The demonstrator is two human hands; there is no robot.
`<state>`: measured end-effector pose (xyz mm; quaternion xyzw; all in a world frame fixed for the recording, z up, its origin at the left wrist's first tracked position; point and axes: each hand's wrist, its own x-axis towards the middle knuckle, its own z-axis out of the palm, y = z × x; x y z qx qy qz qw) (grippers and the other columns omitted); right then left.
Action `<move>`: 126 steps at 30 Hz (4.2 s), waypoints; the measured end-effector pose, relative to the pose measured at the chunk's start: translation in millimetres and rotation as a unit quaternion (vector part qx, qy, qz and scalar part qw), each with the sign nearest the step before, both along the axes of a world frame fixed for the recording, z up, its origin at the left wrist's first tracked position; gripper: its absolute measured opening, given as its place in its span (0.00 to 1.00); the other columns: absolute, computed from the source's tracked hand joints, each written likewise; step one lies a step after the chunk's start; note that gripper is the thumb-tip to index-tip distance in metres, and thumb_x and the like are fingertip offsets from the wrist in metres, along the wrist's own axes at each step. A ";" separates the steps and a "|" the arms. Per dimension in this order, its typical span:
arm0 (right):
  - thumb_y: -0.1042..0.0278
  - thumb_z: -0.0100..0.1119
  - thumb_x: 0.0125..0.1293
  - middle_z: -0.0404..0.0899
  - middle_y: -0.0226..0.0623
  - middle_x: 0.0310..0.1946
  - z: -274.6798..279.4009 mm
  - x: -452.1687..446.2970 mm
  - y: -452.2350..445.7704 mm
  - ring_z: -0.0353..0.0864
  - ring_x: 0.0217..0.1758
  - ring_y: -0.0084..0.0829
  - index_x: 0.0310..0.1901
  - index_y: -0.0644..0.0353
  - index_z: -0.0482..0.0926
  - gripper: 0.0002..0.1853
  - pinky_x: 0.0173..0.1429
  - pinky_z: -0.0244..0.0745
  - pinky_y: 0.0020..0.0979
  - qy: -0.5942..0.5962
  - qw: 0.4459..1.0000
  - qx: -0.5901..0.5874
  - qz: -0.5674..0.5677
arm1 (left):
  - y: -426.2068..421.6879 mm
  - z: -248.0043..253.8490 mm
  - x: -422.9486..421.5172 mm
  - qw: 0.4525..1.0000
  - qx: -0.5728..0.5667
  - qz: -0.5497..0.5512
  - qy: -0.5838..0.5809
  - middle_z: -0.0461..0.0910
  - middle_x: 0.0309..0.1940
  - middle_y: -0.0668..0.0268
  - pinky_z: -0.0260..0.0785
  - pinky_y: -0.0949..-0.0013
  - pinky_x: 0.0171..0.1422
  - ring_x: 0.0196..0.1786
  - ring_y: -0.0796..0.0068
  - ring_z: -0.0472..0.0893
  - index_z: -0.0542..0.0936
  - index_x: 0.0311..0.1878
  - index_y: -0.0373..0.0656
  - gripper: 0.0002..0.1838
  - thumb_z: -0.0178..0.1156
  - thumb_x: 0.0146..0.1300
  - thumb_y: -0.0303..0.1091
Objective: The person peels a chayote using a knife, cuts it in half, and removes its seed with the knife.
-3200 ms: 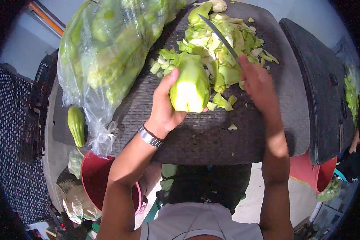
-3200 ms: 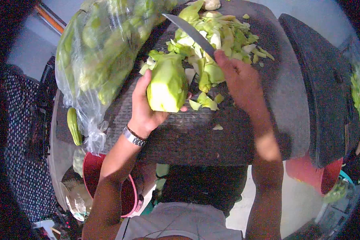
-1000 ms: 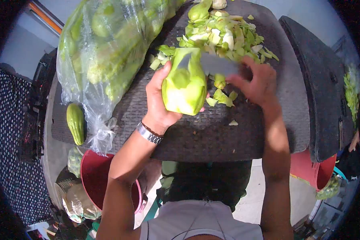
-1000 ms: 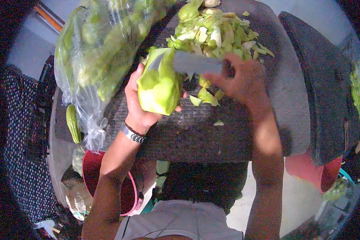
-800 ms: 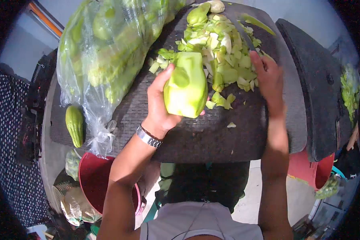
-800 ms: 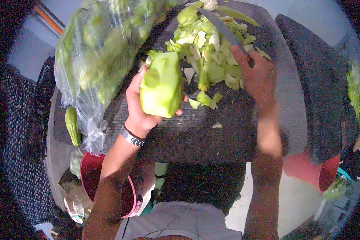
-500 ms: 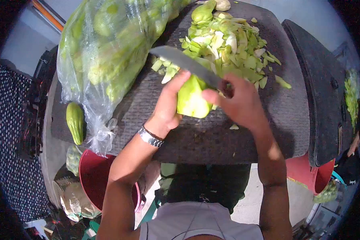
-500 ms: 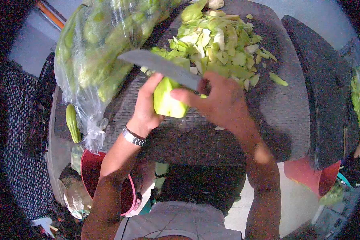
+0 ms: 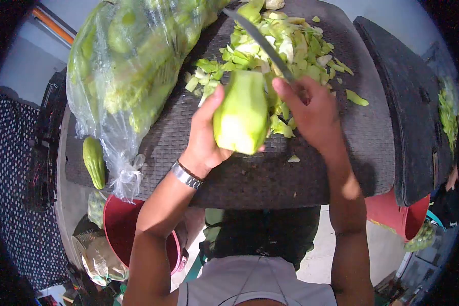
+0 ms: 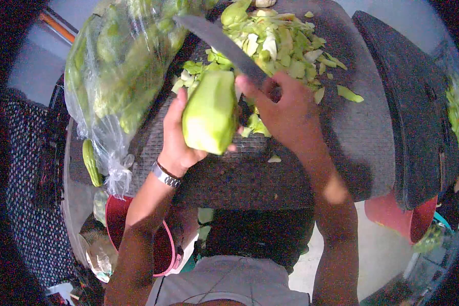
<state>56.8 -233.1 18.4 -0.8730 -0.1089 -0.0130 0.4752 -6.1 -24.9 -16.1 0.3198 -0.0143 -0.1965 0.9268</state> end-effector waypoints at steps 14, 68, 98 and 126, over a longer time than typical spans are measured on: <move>0.39 0.80 0.53 0.77 0.27 0.17 -12.3 -36.0 23.6 0.82 0.19 0.32 0.33 0.55 0.68 0.32 0.28 0.77 0.33 -0.173 0.970 -0.072 0.155 | 0.7 -3.6 2.3 0.979 -0.113 0.161 0.054 0.81 0.61 0.50 0.69 0.47 0.73 0.63 0.51 0.81 0.75 0.68 0.44 0.36 0.46 0.74 0.65; 0.23 0.77 0.44 0.75 0.26 0.15 -18.8 -9.8 5.8 0.80 0.18 0.31 0.29 0.56 0.73 0.39 0.26 0.75 0.33 -0.273 0.943 -0.099 0.162 | -6.5 0.8 -2.6 0.987 -0.035 0.146 0.061 0.87 0.45 0.61 0.77 0.60 0.32 0.40 0.62 0.88 0.78 0.59 0.44 0.30 0.55 0.70 0.62; 0.23 0.60 0.65 0.84 0.49 0.25 -11.2 48.3 -43.4 0.87 0.33 0.46 0.34 0.65 0.86 0.40 0.44 0.78 0.44 -0.083 0.992 -0.097 -0.025 | -1.5 -7.7 -6.3 0.992 0.004 0.124 -0.035 0.80 0.61 0.50 0.83 0.45 0.55 0.54 0.49 0.85 0.70 0.72 0.41 0.43 0.60 0.60 0.62; 0.25 0.70 0.55 0.82 0.39 0.22 -20.8 37.9 -32.7 0.86 0.28 0.45 0.33 0.59 0.82 0.36 0.36 0.79 0.43 -0.196 0.970 -0.139 0.021 | -5.2 0.3 -10.0 0.996 0.057 0.058 -0.039 0.84 0.56 0.50 0.80 0.58 0.62 0.55 0.58 0.87 0.71 0.69 0.31 0.35 0.64 0.62 0.42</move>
